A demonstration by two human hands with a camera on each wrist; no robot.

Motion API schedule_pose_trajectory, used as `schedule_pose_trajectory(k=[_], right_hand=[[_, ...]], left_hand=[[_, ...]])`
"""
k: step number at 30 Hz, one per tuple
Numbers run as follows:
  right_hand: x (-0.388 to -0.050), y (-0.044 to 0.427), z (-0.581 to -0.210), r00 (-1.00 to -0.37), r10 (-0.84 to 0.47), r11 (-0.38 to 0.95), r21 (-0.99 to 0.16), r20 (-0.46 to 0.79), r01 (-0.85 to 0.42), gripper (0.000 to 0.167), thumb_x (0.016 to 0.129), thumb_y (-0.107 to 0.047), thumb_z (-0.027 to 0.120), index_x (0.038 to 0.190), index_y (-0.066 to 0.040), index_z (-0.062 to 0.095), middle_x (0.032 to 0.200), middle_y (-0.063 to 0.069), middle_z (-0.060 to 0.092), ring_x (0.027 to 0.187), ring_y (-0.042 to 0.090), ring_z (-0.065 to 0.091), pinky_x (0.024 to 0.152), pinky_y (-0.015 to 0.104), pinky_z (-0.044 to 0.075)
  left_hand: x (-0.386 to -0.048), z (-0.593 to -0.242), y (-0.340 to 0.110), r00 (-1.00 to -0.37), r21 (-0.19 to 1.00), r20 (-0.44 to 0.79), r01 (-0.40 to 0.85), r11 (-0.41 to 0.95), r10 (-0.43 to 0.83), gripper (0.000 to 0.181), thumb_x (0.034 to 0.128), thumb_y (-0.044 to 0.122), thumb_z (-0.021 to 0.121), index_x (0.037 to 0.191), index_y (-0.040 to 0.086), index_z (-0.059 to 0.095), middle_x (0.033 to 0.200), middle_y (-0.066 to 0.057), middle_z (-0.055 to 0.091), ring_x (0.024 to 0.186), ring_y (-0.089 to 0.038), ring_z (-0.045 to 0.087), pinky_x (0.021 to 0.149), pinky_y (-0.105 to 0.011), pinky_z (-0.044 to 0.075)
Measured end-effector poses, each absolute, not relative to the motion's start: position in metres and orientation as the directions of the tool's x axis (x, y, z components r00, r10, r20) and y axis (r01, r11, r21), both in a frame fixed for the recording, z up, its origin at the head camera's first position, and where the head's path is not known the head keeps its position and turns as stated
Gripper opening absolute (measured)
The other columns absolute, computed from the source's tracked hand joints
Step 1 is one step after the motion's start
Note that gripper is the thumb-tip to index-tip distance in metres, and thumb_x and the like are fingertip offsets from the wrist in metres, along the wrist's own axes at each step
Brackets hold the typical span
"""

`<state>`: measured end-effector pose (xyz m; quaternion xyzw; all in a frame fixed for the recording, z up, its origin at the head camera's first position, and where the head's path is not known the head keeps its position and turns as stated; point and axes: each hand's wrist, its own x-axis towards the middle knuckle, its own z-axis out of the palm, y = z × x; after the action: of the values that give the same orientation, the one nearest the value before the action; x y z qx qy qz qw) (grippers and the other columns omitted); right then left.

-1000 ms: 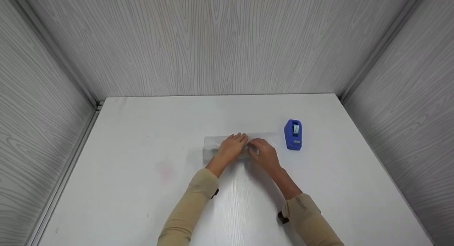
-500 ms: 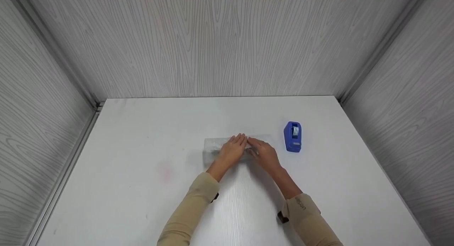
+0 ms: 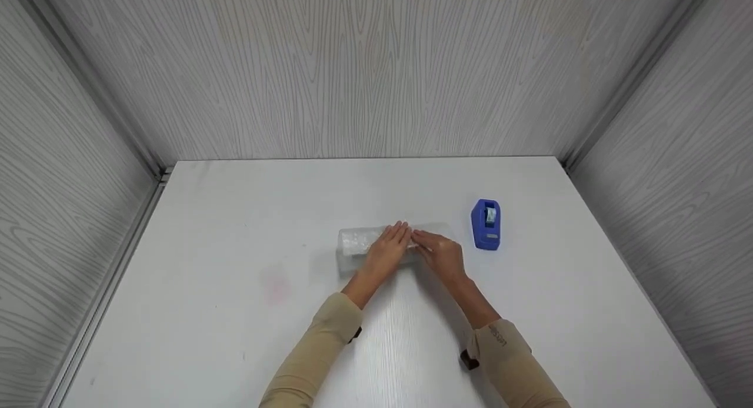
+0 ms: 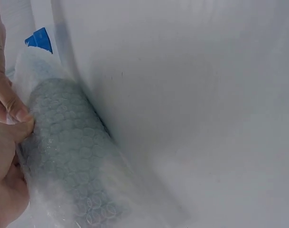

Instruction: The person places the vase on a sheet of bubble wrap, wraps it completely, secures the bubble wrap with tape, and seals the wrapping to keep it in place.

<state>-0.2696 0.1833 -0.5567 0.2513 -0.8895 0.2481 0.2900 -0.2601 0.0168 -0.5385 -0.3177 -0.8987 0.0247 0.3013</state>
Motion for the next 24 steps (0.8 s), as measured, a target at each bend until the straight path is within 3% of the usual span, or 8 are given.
schedule_pose_trajectory(k=[5, 9, 13, 17, 21, 24], right_hand=[[-0.27, 0.182, -0.556, -0.711, -0.308, 0.755, -0.293, 0.632, -0.587, 0.027, 0.076, -0.002, 0.072, 0.103, -0.005, 0.07, 0.102, 0.006, 0.066, 0.092, 0.019, 0.064, 0.077, 0.033, 0.051], [-0.271, 0.18, -0.553, -0.697, -0.358, 0.768, -0.229, 0.621, -0.598, 0.031, 0.076, -0.006, 0.073, 0.107, -0.003, 0.068, 0.105, 0.007, 0.066, 0.092, 0.022, 0.064, 0.077, 0.034, 0.052], [-0.273, 0.177, -0.551, -0.689, -0.439, 0.775, -0.144, 0.577, -0.615, 0.057, 0.069, -0.016, 0.08, 0.121, -0.006, 0.058, 0.119, 0.008, 0.059, 0.099, 0.025, 0.06, 0.08, 0.037, 0.05], [-0.273, 0.175, -0.552, -0.691, -0.49, 0.78, -0.085, 0.531, -0.62, 0.079, 0.062, -0.025, 0.086, 0.129, -0.007, 0.05, 0.126, 0.007, 0.054, 0.11, 0.026, 0.053, 0.086, 0.042, 0.046], [-0.272, 0.175, -0.555, -0.691, -0.482, 0.788, -0.077, 0.539, -0.61, 0.071, 0.064, -0.023, 0.085, 0.125, -0.008, 0.052, 0.121, 0.006, 0.057, 0.108, 0.024, 0.052, 0.086, 0.043, 0.046], [-0.272, 0.177, -0.556, -0.68, -0.482, 0.78, -0.084, 0.553, -0.62, 0.067, 0.064, -0.022, 0.085, 0.123, -0.008, 0.055, 0.118, 0.005, 0.059, 0.103, 0.023, 0.054, 0.085, 0.041, 0.046]], left_hand=[[-0.256, -0.537, 0.015, -0.636, -0.279, 0.501, 0.524, 0.805, 0.587, 0.031, 0.0895, 0.004, 0.043, 0.116, -0.001, 0.06, 0.12, -0.011, 0.058, 0.115, -0.021, 0.05, 0.096, -0.031, 0.039], [-0.259, -0.535, 0.014, -0.653, -0.254, 0.471, 0.543, 0.8, 0.593, 0.031, 0.0895, 0.0, 0.043, 0.116, -0.004, 0.058, 0.12, -0.015, 0.057, 0.114, -0.024, 0.051, 0.096, -0.03, 0.038], [-0.267, -0.53, 0.011, -0.668, -0.282, 0.412, 0.554, 0.784, 0.62, 0.03, 0.0907, 0.001, 0.044, 0.118, -0.006, 0.056, 0.121, -0.018, 0.056, 0.115, -0.026, 0.05, 0.096, -0.031, 0.039], [-0.272, -0.524, 0.006, -0.674, -0.397, 0.287, 0.563, 0.725, 0.681, 0.033, 0.0918, 0.002, 0.047, 0.123, -0.006, 0.053, 0.125, -0.017, 0.053, 0.118, -0.025, 0.048, 0.097, -0.031, 0.038], [-0.273, -0.52, 0.004, -0.697, -0.348, 0.171, 0.619, 0.704, 0.697, 0.039, 0.0926, 0.003, 0.049, 0.13, -0.006, 0.045, 0.133, -0.017, 0.046, 0.124, -0.025, 0.041, 0.102, -0.03, 0.031], [-0.274, -0.519, 0.001, -0.691, -0.281, 0.157, 0.654, 0.703, 0.705, 0.041, 0.0919, 0.001, 0.051, 0.132, -0.006, 0.043, 0.134, -0.017, 0.044, 0.125, -0.025, 0.039, 0.103, -0.03, 0.029]])
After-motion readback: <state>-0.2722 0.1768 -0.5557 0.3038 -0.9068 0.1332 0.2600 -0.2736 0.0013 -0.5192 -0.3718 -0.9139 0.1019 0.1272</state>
